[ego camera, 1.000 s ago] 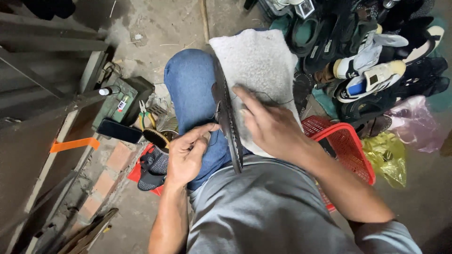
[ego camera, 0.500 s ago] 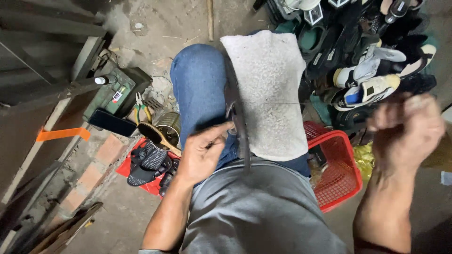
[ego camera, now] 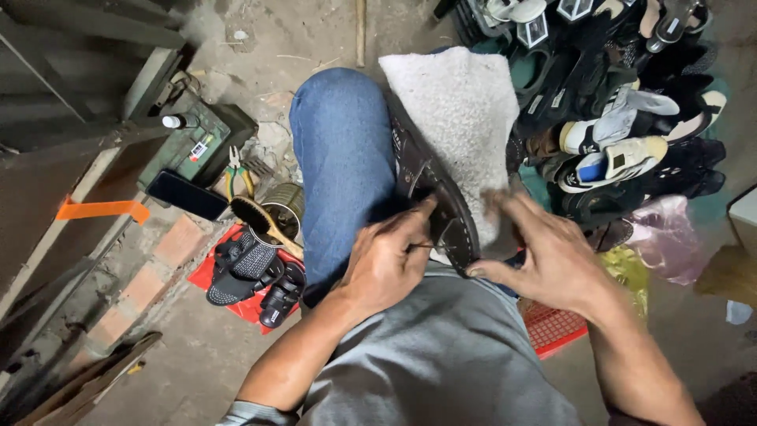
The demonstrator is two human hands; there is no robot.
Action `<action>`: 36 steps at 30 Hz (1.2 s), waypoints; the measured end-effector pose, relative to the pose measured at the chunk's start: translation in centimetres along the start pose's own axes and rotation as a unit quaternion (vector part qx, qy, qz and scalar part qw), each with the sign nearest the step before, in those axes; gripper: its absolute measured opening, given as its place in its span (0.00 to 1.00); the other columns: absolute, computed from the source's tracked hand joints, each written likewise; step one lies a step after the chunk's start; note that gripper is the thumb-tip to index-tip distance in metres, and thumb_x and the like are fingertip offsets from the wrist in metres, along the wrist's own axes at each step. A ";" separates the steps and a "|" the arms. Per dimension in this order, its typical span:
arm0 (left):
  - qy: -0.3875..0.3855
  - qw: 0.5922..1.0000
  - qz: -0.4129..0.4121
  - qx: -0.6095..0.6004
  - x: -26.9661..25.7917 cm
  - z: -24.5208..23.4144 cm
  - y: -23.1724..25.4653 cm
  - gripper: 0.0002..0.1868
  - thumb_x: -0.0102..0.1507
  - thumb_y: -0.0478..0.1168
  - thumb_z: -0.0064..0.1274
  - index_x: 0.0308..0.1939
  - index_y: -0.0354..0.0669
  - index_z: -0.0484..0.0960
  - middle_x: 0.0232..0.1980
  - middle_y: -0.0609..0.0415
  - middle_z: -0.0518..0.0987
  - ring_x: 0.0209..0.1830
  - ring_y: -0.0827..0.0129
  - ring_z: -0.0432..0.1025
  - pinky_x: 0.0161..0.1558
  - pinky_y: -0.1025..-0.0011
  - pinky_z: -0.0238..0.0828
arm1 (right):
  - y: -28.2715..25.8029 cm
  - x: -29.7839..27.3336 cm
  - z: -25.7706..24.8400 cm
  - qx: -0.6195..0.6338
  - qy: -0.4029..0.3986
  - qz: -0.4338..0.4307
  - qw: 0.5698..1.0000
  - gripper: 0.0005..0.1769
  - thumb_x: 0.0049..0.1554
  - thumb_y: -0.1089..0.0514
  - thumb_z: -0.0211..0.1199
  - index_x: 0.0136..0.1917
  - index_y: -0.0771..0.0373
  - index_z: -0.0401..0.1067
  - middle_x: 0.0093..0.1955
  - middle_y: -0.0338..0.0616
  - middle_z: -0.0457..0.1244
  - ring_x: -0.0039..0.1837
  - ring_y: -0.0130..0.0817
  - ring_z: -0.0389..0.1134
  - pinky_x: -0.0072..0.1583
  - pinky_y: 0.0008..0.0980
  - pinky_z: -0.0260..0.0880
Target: Hand-sewing the sole of a brown sandal to the upper part using a needle and thread.
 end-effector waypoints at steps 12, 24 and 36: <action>0.054 0.998 0.002 -0.030 1.3 1.2 1.2 0.24 0.60 0.30 0.47 0.62 0.34 0.79 0.27 0.50 0.81 0.31 0.52 0.80 0.34 0.58 0.77 | 1.5 -2.2 4.1 0.031 0.175 -0.022 0.984 0.24 0.54 0.37 0.69 0.40 0.57 0.64 0.34 0.49 0.59 0.37 0.54 0.66 0.39 0.49 0.64; 0.031 0.998 -0.023 0.048 1.6 -4.5 3.8 0.24 0.61 0.31 0.48 0.61 0.41 0.82 0.28 0.47 0.82 0.31 0.49 0.79 0.32 0.54 0.75 | 0.5 0.1 3.8 0.366 0.139 0.011 0.920 0.06 0.60 0.60 0.55 0.44 0.62 0.72 0.36 0.40 0.59 0.41 0.34 0.62 0.45 0.35 0.66; 0.029 0.999 -0.013 0.031 3.4 -7.0 5.9 0.21 0.62 0.29 0.47 0.56 0.44 0.85 0.37 0.45 0.87 0.40 0.44 0.82 0.37 0.57 0.78 | 2.5 0.1 3.6 0.402 0.129 0.014 0.906 0.09 0.60 0.61 0.55 0.50 0.65 0.73 0.40 0.44 0.63 0.46 0.35 0.63 0.49 0.37 0.67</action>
Point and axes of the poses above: each hand's wrist, its own x-axis towards the middle knuckle, its own z-axis out of the palm, y = z × x, the point moved 1 cm from there along x, towards the middle knuckle
